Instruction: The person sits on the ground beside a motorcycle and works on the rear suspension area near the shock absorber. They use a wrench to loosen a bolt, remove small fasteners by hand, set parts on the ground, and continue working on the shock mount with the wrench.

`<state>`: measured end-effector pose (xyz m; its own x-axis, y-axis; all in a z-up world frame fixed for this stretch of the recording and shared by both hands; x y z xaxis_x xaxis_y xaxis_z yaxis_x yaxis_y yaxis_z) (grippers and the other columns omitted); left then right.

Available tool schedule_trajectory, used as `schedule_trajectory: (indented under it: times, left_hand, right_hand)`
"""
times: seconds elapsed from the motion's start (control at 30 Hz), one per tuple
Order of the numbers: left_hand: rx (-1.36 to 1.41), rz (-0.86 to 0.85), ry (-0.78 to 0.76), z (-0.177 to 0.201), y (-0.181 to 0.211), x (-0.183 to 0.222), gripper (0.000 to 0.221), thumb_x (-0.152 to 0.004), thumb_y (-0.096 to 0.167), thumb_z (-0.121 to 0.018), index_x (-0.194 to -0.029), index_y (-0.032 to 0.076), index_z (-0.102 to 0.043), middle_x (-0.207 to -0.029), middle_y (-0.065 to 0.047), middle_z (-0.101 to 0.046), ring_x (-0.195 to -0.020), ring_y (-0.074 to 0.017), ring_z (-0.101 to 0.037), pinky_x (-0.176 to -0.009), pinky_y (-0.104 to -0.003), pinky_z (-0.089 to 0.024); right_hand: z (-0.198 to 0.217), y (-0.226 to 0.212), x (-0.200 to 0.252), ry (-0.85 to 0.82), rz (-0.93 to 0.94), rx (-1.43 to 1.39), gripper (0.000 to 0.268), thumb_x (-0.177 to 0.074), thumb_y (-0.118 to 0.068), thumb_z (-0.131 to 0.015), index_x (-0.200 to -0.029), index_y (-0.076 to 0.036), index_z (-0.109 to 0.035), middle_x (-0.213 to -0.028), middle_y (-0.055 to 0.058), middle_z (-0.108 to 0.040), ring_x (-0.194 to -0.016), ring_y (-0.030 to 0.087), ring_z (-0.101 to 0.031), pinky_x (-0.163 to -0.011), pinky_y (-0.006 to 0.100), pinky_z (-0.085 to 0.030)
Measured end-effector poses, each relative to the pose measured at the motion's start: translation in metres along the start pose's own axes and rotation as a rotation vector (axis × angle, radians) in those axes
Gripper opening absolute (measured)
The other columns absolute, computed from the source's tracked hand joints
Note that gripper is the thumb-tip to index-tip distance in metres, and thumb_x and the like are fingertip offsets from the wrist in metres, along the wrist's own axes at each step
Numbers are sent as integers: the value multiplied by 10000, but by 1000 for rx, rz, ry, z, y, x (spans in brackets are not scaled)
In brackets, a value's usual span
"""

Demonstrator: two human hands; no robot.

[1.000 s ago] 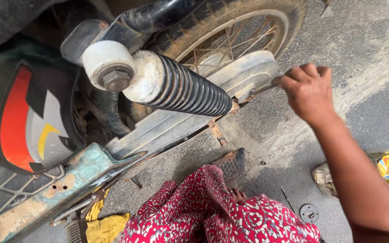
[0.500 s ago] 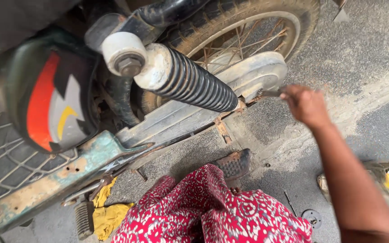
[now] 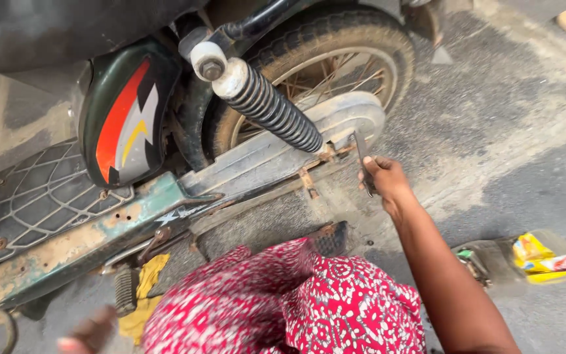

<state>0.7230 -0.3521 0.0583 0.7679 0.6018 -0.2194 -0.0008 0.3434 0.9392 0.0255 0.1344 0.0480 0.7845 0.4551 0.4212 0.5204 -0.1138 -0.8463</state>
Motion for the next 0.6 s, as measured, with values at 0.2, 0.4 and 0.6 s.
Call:
schedule_trajectory:
  times: [0.2, 0.4, 0.6]
  left_hand:
    - [-550, -165, -104, -284, 371, -173, 330, -1003, 201, -555, -1283, 73, -675, -1300, -155, -692, -1291, -324, -632, -1107, -464, -446]
    - [-1021, -687, -647, -365, 314, -290, 456, -882, 365, -708, -1261, 118, -652, -1366, -94, -587, -1380, -322, -473, -1163, -513, -347]
    - [-1386, -759, -564, -365, 238, -356, 713, -808, 371, -700, -1468, 169, -521, -1598, -90, -390, -1482, -299, -269, -1193, -534, -227]
  right_hand:
    - [7, -59, 50, 369, 500, 992, 170, -1045, -252, -638, -1133, -133, -721, -788, 81, -738, -690, 236, -670, -649, 371, -475]
    - [-29, -100, 52, 535, 879, 1461, 163, -980, -267, -700, -1108, -211, -784, -917, 57, -712, -902, 295, -638, -746, 486, -443]
    - [-35, -116, 4, 425, 828, 1640, 143, -955, -310, -714, -1056, -247, -793, -926, -7, -702, -961, 259, -604, -779, 480, -436]
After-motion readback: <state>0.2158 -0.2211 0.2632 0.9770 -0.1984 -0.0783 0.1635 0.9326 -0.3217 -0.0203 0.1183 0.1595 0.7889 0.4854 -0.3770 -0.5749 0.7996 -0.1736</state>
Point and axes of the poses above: each hand's wrist, its own x-axis away from the middle knuckle, its own z-axis out of the back of the hand, y = z × x, the point moved 2 cm from there along -x, towards the middle knuckle
